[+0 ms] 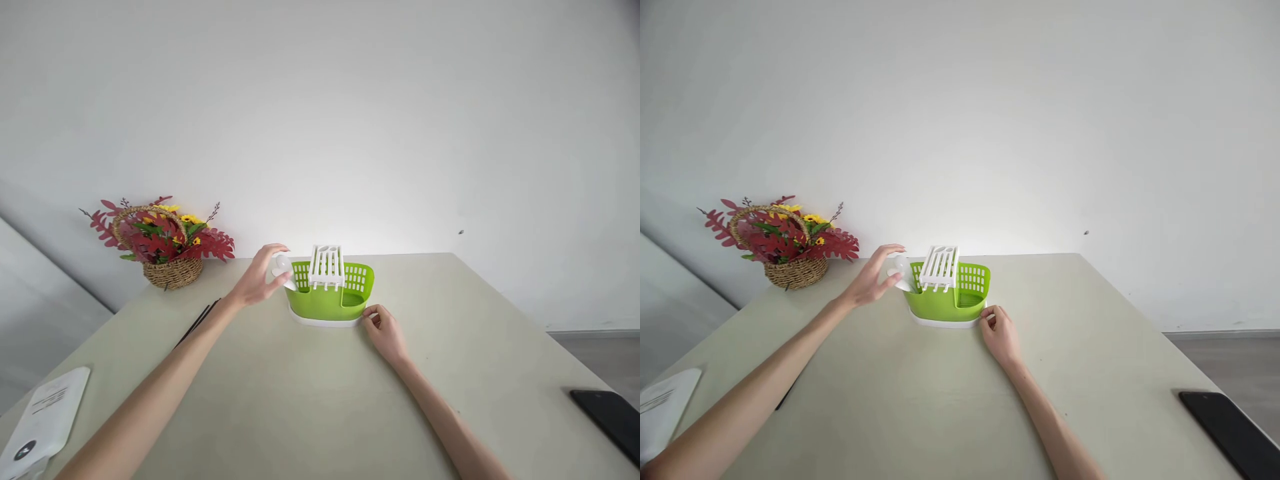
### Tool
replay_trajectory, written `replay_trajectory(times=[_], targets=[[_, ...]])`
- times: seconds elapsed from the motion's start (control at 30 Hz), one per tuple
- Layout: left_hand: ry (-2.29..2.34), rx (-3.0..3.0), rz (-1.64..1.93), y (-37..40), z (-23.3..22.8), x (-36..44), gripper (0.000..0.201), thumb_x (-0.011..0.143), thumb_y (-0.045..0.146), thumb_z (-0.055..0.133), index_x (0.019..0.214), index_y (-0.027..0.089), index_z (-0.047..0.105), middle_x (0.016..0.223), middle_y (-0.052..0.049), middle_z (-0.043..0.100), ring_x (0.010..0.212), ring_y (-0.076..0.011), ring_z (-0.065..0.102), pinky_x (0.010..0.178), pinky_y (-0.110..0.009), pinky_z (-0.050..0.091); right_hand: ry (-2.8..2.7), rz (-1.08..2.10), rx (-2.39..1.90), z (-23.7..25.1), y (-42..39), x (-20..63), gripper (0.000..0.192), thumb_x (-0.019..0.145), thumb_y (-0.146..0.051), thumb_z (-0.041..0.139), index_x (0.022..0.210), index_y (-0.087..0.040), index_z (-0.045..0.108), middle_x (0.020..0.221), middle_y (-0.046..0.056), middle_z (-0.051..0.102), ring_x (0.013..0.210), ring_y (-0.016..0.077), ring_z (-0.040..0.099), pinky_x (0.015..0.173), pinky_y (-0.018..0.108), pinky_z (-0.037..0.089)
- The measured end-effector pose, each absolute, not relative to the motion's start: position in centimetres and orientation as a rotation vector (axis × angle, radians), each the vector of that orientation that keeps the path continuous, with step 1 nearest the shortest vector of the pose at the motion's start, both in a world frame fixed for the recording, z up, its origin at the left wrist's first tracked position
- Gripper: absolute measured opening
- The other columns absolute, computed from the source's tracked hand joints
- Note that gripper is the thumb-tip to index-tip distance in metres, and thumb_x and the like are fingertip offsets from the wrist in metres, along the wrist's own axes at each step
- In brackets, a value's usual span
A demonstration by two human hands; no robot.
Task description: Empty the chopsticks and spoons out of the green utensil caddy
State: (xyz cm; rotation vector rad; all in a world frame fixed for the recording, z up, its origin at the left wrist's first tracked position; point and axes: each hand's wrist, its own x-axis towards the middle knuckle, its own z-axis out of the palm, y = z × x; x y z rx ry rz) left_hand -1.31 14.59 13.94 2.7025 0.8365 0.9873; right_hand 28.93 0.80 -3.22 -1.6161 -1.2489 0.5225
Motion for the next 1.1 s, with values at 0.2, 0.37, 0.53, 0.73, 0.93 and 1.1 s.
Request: replay_trajectory(times=[0.2, 0.37, 0.53, 0.73, 0.93, 1.1], targets=[[0.837, 2.786, 0.819, 14.6, 14.2, 0.3, 0.035, 0.098, 0.047, 0.058, 0.121, 0.024, 0.069, 0.132, -0.009, 0.069, 0.128, -0.0298, 0.06, 0.109, -0.044, 0.048, -1.256, 0.512, -1.597, -3.2, 0.9, 28.9, 0.017, 0.081, -0.037, 0.05, 0.088, -0.025, 0.06, 0.088, 0.003, 0.071, 0.066, 0.0187, 0.061, 0.066, 0.031, 0.047], [0.799, 2.839, 0.867, 15.0, 14.0, 1.1, 0.029, 0.1, 0.043, 0.055, 0.097, 0.023, 0.075, 0.113, -0.008, 0.072, 0.113, -0.0269, 0.062, 0.105, -0.043, 0.047, -1.259, 0.506, -1.595, -3.3, 0.9, 28.9, 0.017, 0.082, -0.036, 0.05, 0.088, -0.025, 0.061, 0.085, 0.002, 0.069, 0.065, 0.0186, 0.06, 0.065, 0.031, 0.046], [0.768, 2.856, 0.979, 15.1, 13.6, 2.2, 0.028, 0.099, 0.04, 0.059, 0.081, 0.022, 0.073, 0.098, -0.008, 0.071, 0.101, -0.0246, 0.063, 0.093, -0.04, 0.05, -1.263, 0.501, -1.592, -3.4, 0.9, 28.8, 0.017, 0.083, -0.036, 0.05, 0.089, -0.025, 0.061, 0.085, 0.001, 0.069, 0.065, 0.0181, 0.06, 0.065, 0.03, 0.046], [0.773, 2.869, 1.033, 15.2, 13.5, 2.7, 0.04, 0.1, 0.042, 0.06, 0.066, 0.023, 0.069, 0.083, -0.006, 0.07, 0.09, -0.0224, 0.063, 0.079, -0.035, 0.05, -1.26, 0.5, -1.59, -3.4, 0.9, 28.8, 0.016, 0.082, -0.035, 0.051, 0.089, -0.025, 0.062, 0.085, 0.002, 0.071, 0.064, 0.0183, 0.061, 0.064, 0.03, 0.046], [0.849, 2.878, 1.077, 15.8, 13.4, 3.0, 0.046, 0.101, 0.046, 0.059, 0.063, 0.023, 0.07, 0.079, -0.005, 0.071, 0.084, -0.0202, 0.064, 0.071, -0.032, 0.048, -1.26, 0.504, -1.592, -3.3, 1.0, 28.7, 0.015, 0.081, -0.034, 0.051, 0.088, -0.025, 0.061, 0.086, 0.001, 0.07, 0.065, 0.0182, 0.062, 0.065, 0.03, 0.047], [0.941, 2.903, 1.108, 16.2, 13.4, 4.0, 0.049, 0.102, 0.045, 0.058, 0.06, 0.022, 0.066, 0.072, -0.004, 0.071, 0.078, -0.0184, 0.063, 0.065, -0.031, 0.043, -1.257, 0.498, -1.588, -3.2, 0.9, 28.6, 0.014, 0.081, -0.034, 0.051, 0.087, -0.026, 0.061, 0.084, 0.001, 0.07, 0.065, 0.0184, 0.062, 0.065, 0.03, 0.047]])
